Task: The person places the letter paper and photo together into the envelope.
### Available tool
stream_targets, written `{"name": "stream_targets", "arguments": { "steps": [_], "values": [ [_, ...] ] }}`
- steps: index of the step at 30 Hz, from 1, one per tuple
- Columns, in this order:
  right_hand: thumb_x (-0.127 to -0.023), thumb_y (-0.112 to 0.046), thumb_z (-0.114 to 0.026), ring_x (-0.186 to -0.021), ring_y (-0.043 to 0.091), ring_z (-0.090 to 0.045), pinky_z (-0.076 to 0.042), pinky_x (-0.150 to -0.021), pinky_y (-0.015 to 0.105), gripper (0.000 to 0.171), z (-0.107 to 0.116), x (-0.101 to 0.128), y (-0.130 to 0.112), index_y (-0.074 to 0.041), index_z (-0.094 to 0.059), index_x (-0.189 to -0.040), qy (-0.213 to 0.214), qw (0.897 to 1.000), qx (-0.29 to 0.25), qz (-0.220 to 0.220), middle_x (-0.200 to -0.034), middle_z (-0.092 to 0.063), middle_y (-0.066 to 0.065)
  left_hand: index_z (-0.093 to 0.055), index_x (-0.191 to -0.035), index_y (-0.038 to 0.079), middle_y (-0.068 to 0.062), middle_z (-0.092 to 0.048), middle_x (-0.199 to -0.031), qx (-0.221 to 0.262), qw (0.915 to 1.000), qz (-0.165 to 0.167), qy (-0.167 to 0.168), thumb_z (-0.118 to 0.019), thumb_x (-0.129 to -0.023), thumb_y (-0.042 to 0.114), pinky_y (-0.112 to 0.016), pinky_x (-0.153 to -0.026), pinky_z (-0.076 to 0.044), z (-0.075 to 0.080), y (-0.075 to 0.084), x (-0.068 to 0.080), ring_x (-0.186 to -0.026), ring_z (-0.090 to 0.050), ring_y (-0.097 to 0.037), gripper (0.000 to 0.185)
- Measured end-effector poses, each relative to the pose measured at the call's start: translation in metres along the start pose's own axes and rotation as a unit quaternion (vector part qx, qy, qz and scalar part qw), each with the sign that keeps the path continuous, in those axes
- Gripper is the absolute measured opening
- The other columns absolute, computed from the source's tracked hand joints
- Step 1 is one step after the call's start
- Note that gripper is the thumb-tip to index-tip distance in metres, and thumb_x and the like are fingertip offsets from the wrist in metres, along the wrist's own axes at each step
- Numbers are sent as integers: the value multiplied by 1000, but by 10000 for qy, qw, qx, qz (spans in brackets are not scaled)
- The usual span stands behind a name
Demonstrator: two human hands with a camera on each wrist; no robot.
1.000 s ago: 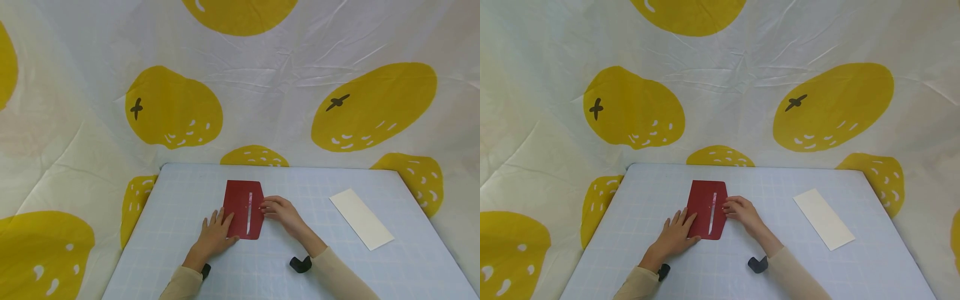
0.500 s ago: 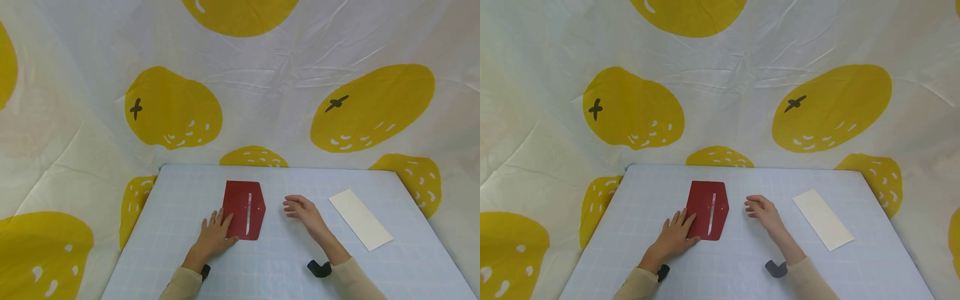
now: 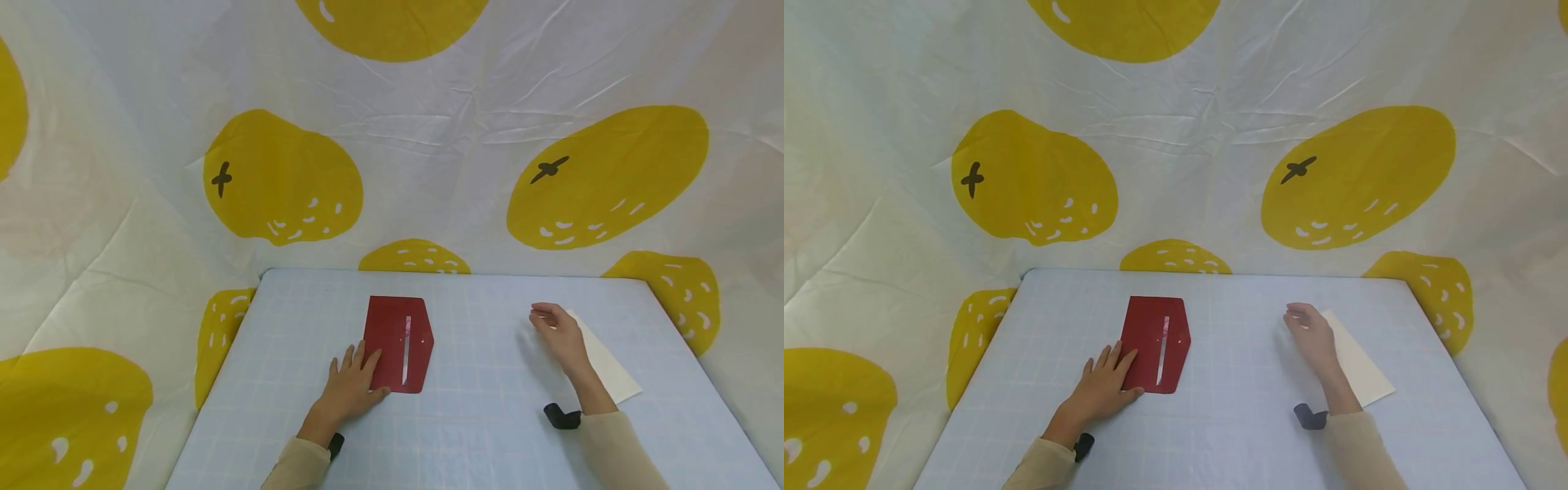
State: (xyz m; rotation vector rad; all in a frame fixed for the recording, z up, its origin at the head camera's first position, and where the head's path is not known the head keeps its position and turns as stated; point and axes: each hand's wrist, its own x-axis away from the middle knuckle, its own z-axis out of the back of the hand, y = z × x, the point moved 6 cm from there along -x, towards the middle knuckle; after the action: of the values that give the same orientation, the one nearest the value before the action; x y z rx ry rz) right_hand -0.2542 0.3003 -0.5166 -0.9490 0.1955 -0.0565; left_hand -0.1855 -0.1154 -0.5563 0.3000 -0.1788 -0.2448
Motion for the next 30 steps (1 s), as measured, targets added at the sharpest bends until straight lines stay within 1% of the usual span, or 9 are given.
{"name": "stream_targets", "arguments": {
  "steps": [2, 5, 7, 9, 15, 17, 21, 25, 30],
  "values": [
    [-103, -25, -58, -109, 34, -60, -49, -88, 36, 39, 14, -5, 9, 2, -57, -131, 136, 9991, 389, -80, -124, -63, 23, -40, -152, 11, -22, -29, -158, 16, 10000, 0, 3, -74, -85, 49, -69, -108, -23, 0, 0, 0, -143, -24, -46, 84],
    [-103, -24, -56, -115, 44, -56, -45, -93, 53, 41, 30, -10, 25, 4, -54, -133, 142, 9972, 654, -321, -129, -59, 27, -40, -152, 11, -22, -29, -158, 32, 10000, -8, -11, -74, -86, 49, -69, -108, -23, -1, 0, 1, -143, -23, -46, 84],
    [-104, -25, -54, -118, 48, -52, -42, -96, 59, 44, 38, -12, 36, 6, -50, -135, 25, 9954, 803, -514, -133, -54, 31, -40, -153, 12, -22, -29, -159, 10, 10000, -7, -29, -74, -86, 50, -69, -109, -23, -2, 0, 1, -144, -23, -46, 84],
    [-104, -25, -53, -120, 52, -48, -39, -97, 63, 48, 44, -15, 47, 8, -48, -137, -73, 9931, 976, -638, -135, -49, 35, -40, -153, 12, -22, -29, -158, -5, 10000, -11, -32, -74, -86, 50, -69, -108, -23, -2, 0, 1, -143, -23, -46, 84],
    [-101, -31, -57, -123, 59, -36, -31, -101, 68, 62, 51, -20, 68, 14, -39, -140, -572, 9831, 1535, -823, -136, -38, 44, -40, -152, 11, -22, -28, -158, 0, 10000, -2, -28, -74, -86, 50, -69, -109, -23, 1, 2, 1, -143, -23, -46, 84],
    [-99, -36, -60, -124, 61, -33, -30, -100, 69, 71, 51, -20, 70, 16, -36, -140, -786, 9772, 1723, -957, -136, -35, 45, -40, -152, 11, -22, -28, -159, -10, 10000, -10, -16, -74, -86, 50, -69, -108, -23, 2, 2, 1, -143, -23, -46, 84],
    [-95, -45, -64, -119, 63, -33, -34, -95, 70, 83, 49, -23, 73, 20, -36, -138, -1031, 9673, 2120, -932, -132, -36, 47, -41, -152, 11, -22, -29, -158, 9, 10000, -16, 0, -74, -86, 49, -69, -108, -23, 3, 2, 2, -143, -24, -47, 84],
    [-92, -43, -67, -112, 62, -35, -38, -88, 68, 83, 46, -25, 71, 22, -40, -135, -1167, 9611, 2339, -896, -127, -39, 47, -41, -152, 11, -23, -29, -158, 3, 10000, -21, 23, -74, -86, 49, -69, -108, -23, 3, 2, 1, -143, -24, -47, 84],
    [-91, -32, -68, -111, 58, -34, -38, -87, 67, 73, 46, -25, 70, 19, -40, -135, -1097, 9625, 2248, -1046, -125, -38, 45, -41, -152, 12, -22, -28, -158, -41, 10000, -22, 13, -74, -86, 50, -69, -108, -23, 1, 1, 0, -143, -23, -46, 84]
  ]
}}
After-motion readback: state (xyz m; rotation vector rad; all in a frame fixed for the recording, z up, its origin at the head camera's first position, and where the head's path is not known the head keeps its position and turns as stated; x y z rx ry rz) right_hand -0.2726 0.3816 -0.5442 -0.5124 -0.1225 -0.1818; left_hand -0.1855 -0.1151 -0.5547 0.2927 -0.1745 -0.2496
